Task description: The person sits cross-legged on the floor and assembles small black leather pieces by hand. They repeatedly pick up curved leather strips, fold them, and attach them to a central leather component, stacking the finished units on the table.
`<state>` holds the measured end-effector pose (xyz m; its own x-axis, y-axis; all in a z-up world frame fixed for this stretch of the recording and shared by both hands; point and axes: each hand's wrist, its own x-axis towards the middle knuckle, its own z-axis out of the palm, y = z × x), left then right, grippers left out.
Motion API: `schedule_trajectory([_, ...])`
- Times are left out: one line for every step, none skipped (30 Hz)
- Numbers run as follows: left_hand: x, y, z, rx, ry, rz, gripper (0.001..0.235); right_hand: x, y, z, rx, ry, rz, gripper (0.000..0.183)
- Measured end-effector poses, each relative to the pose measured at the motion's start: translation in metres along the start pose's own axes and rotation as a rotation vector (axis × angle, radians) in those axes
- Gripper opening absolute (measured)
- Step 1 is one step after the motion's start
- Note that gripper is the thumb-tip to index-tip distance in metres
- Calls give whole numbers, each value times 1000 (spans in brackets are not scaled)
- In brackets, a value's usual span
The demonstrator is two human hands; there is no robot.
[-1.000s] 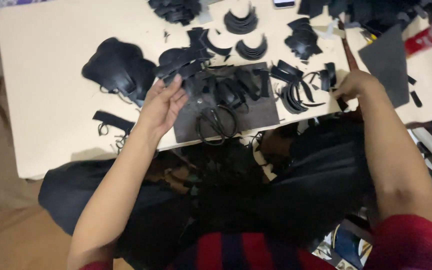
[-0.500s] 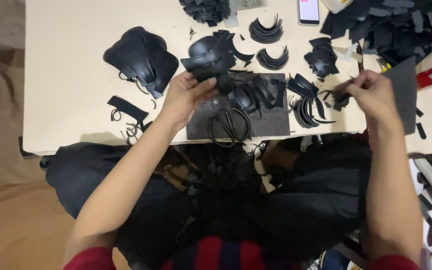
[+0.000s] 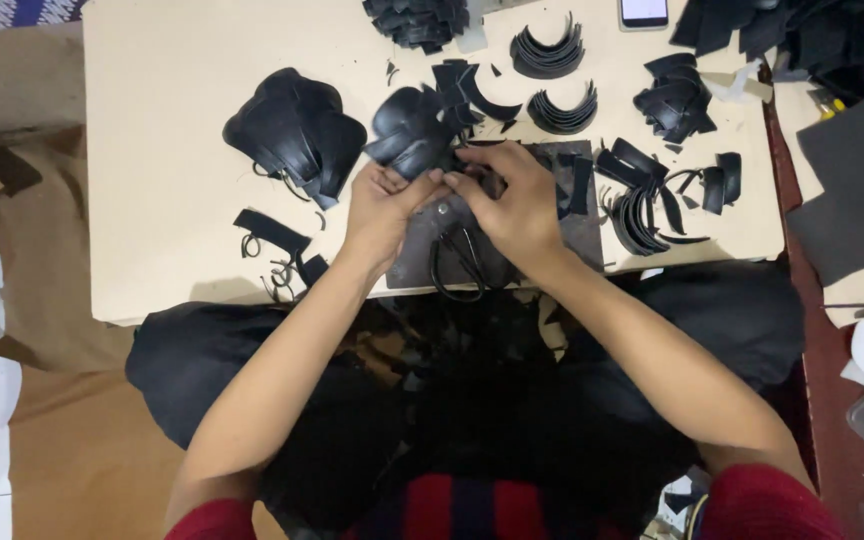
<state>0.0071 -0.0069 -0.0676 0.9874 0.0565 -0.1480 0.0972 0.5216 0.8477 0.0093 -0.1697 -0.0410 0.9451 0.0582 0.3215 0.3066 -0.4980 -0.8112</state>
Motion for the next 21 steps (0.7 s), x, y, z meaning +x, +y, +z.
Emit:
schedule_trajectory([-2, 4, 5, 1, 0, -6, 29, 0, -4, 0, -1, 0, 6, 25])
schedule_trajectory([-5, 9, 9, 58, 29, 26, 26, -1, -9, 1, 15, 23, -39, 19])
schedule_trajectory([-7, 15, 13, 116, 58, 58, 23, -1, -15, 2, 32, 46, -84, 14])
schedule_trajectory([-5, 8, 8, 117, 59, 61, 23, -2, -15, 2, 34, 46, -87, 14])
schedule_trajectory([-3, 2, 4, 221, 94, 100, 21, -2, -15, 2, 3, 62, -119, 13])
schedule_trajectory([-2, -5, 0, 326, 130, 136, 19, -4, -16, 1, -29, 79, -148, 12])
schedule_trajectory([0, -10, -10, 327, 131, 136, 19, -5, -10, 6, -27, 78, -148, 12])
schedule_trajectory([2, -18, -18, 488, 171, 188, 20, -6, -4, 8, -56, 77, -164, 13])
schedule_trajectory([5, -25, -25, 648, 210, 242, 22, -7, 2, 10, -85, 76, -181, 16])
schedule_trajectory([2, -21, -23, 644, 185, 232, 22, -4, 4, 14, -100, 91, -167, 16])
schedule_trajectory([-1, -17, -20, 709, 218, 257, 20, -2, 6, 17, -59, 76, -180, 16])
schedule_trajectory([-4, -15, -16, 775, 247, 281, 19, 0, 9, 19, -19, 63, -191, 17])
schedule_trajectory([-5, -14, -17, 772, 218, 272, 19, -1, 7, 20, -36, 81, -174, 17])
schedule_trajectory([-4, -13, -19, 786, 223, 330, 20, 0, 4, 22, -2, 58, -115, 15])
schedule_trajectory([-2, -11, -22, 797, 227, 388, 23, 2, 1, 25, 33, 36, -56, 14])
schedule_trajectory([4, -15, -30, 795, 207, 381, 23, 5, -1, 18, 23, 49, -43, 14])
schedule_trajectory([10, -19, -38, 654, 141, 296, 29, 8, -4, 12, 227, -44, 73, 9])
schedule_trajectory([17, -21, -47, 511, 86, 216, 38, 12, -7, 6, 434, -143, 179, 10])
schedule_trajectory([15, -14, -38, 509, 76, 213, 38, 13, -8, 4, 429, -134, 183, 10])
schedule_trajectory([11, -7, -30, 472, 58, 142, 32, 15, -9, 3, 447, -145, 207, 13])
schedule_trajectory([7, 0, -22, 434, 41, 71, 27, 16, -10, 3, 465, -156, 231, 17])
